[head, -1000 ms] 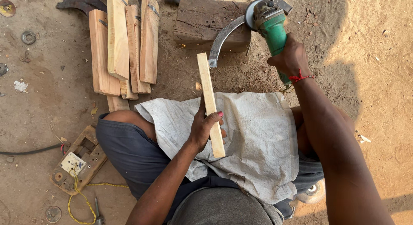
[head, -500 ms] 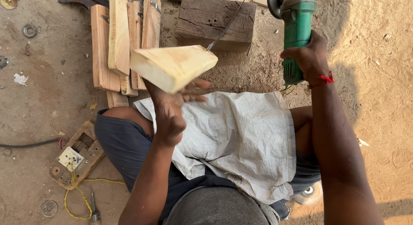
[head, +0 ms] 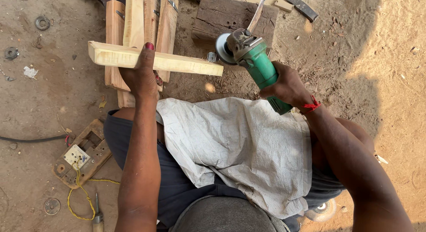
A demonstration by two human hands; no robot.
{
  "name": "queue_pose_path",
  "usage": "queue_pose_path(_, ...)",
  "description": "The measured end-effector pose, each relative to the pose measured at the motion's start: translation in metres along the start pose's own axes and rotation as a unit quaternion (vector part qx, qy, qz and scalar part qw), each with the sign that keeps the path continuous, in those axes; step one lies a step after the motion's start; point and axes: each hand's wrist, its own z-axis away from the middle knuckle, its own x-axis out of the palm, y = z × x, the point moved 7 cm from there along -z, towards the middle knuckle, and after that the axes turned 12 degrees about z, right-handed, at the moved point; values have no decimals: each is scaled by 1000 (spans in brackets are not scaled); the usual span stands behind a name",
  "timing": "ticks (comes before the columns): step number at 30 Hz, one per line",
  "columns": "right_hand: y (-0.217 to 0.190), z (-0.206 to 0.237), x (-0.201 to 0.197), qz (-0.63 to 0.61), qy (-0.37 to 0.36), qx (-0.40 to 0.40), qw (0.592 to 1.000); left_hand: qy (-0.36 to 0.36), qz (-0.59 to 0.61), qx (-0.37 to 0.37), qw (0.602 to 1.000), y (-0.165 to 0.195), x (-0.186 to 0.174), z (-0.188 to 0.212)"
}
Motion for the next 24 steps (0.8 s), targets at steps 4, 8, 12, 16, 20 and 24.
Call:
queue_pose_path(4,1,2,2,35,11,-5,999,-56,-20,72,996,26,21,-11)
queue_pose_path(8,19,-10,-2,68,20,42,997,-1,-67,-16,998,17,17,-31)
queue_pose_path(12,39,-33,-12,117,24,67,991,-26,-82,-21,996,9,12,-53)
queue_pose_path(16,64,-63,-41,185,66,96,976,-29,-68,-40,996,-13,-3,-67)
queue_pose_path(20,64,-88,-70,237,135,66,960,-76,61,24,995,-30,-7,-68)
queue_pose_path(24,45,-73,-53,185,93,70,976,-69,36,31,996,-43,-13,-68)
